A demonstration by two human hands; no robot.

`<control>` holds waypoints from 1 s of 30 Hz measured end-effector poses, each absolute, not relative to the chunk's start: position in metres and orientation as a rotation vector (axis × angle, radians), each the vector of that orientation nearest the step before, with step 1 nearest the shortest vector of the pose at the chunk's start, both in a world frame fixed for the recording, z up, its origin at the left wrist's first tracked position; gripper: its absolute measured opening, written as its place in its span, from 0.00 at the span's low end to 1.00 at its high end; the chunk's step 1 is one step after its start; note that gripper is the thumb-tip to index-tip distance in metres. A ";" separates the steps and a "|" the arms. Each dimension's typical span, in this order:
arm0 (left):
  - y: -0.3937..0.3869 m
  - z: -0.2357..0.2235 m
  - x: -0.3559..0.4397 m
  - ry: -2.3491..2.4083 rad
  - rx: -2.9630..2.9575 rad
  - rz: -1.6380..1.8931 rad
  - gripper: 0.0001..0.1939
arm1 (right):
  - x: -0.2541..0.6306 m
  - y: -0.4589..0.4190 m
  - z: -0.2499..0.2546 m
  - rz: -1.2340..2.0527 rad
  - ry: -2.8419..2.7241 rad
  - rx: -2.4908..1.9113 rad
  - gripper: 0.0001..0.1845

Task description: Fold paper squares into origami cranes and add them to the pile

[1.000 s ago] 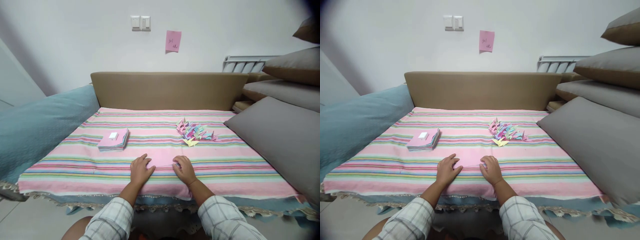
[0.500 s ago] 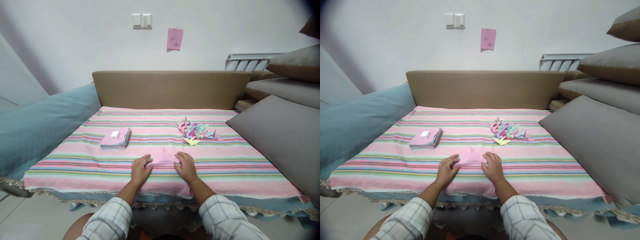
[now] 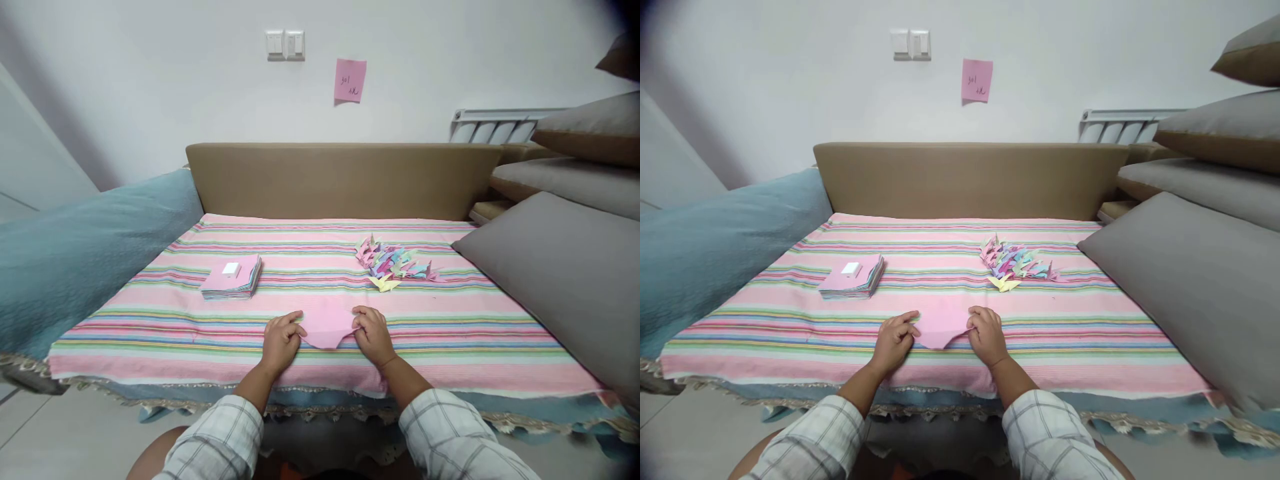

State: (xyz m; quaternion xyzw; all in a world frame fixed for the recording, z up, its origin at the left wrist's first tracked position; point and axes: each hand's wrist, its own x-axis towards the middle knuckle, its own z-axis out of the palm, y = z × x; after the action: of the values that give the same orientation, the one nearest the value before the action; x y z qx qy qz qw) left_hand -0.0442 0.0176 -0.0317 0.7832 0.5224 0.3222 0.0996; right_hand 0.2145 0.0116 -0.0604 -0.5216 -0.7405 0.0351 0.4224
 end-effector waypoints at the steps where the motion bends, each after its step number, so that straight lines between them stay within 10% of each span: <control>1: 0.018 -0.033 -0.044 1.543 2.333 0.952 0.14 | 0.216 0.013 -0.062 0.079 -1.863 -1.302 0.11; 30: 0.013 -0.038 -0.032 1.878 2.407 1.048 0.13 | 0.214 0.011 -0.053 0.147 -1.773 -1.534 0.14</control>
State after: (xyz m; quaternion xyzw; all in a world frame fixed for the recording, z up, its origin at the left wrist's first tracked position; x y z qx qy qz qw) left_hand -0.0323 0.0133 -0.0377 0.7451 0.5812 0.3244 -0.0432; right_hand 0.2137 0.0105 -0.0534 -0.6023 -0.6964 0.0578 0.3859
